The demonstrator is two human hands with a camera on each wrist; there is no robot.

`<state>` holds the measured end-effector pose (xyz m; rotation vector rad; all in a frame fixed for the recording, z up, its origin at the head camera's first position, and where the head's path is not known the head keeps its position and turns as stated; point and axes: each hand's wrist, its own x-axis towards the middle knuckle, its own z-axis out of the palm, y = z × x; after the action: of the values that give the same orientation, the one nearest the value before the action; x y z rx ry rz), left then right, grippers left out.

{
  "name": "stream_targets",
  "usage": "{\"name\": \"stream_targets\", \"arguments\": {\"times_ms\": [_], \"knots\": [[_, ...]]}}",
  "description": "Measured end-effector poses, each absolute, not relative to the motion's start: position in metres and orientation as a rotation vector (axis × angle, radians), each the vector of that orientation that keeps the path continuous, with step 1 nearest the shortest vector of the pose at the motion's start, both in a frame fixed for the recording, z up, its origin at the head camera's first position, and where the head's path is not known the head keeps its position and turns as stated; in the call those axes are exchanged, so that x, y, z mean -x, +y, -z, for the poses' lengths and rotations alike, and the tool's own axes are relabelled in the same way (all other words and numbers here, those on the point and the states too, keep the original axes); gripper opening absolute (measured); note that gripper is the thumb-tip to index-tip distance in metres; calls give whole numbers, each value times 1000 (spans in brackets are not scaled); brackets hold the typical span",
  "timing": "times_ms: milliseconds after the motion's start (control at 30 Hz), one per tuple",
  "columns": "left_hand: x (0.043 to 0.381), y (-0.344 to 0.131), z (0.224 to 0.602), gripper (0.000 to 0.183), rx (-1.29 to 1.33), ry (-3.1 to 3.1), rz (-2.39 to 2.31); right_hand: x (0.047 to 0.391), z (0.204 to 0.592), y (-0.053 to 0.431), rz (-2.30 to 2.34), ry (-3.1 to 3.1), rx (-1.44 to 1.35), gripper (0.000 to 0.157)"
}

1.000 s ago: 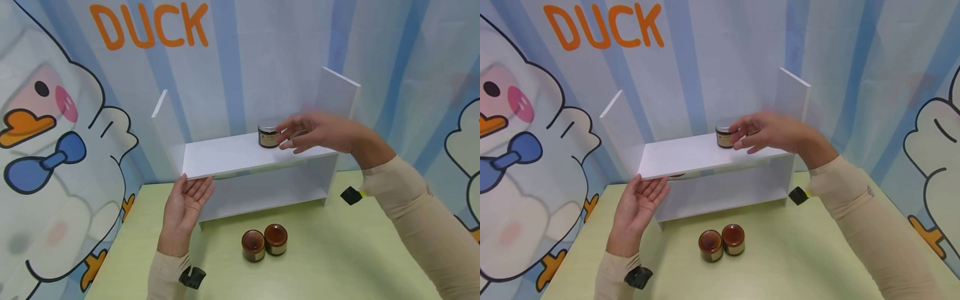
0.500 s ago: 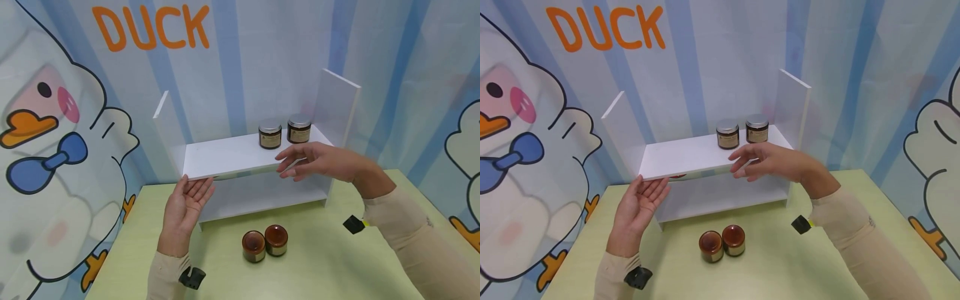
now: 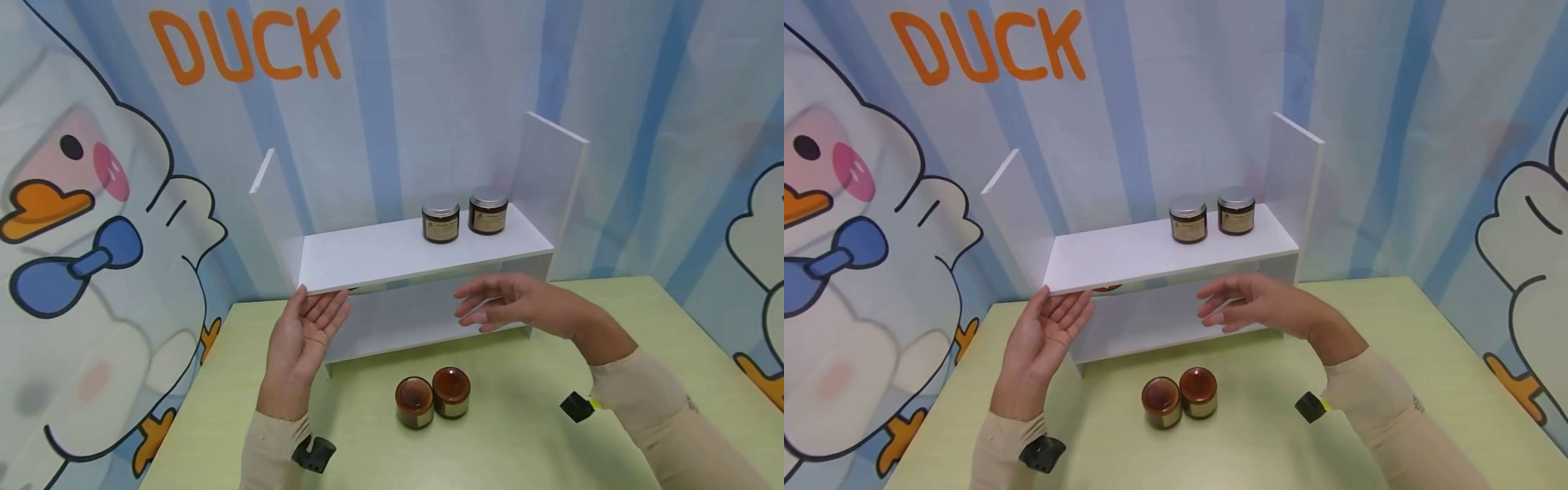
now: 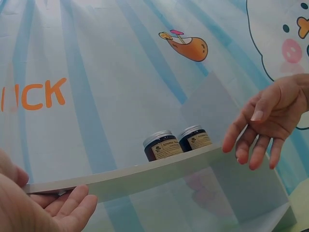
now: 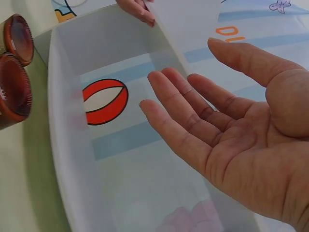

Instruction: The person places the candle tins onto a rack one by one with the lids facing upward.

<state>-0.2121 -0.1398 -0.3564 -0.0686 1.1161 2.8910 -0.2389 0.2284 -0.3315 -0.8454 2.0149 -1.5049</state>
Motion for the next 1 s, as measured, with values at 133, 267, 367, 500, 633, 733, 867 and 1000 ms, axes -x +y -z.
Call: {"name": "stream_targets", "arguments": {"times_ms": [133,267,367,500,633,733,867,1000], "knots": [[212,-141,357,51,66,1111,-2892,235,345,226,1527,1993,835,46],[212,-141,357,50,66,1108,-2894,233,356,224,1533,1986,822,46],[211,-141,357,50,63,1107,-2894,232,365,224,1537,1984,812,45],[211,-141,357,51,60,1109,-2892,230,374,225,1552,1968,783,45],[211,-141,357,51,65,1115,-2892,227,380,227,1562,1965,768,46],[211,-141,357,50,69,1116,-2891,225,384,227,1573,1967,774,46],[212,-141,357,50,66,1119,-2886,223,391,228,1598,1965,767,45],[212,-140,357,50,64,1122,-2884,222,399,228,1614,1956,777,44]]}}
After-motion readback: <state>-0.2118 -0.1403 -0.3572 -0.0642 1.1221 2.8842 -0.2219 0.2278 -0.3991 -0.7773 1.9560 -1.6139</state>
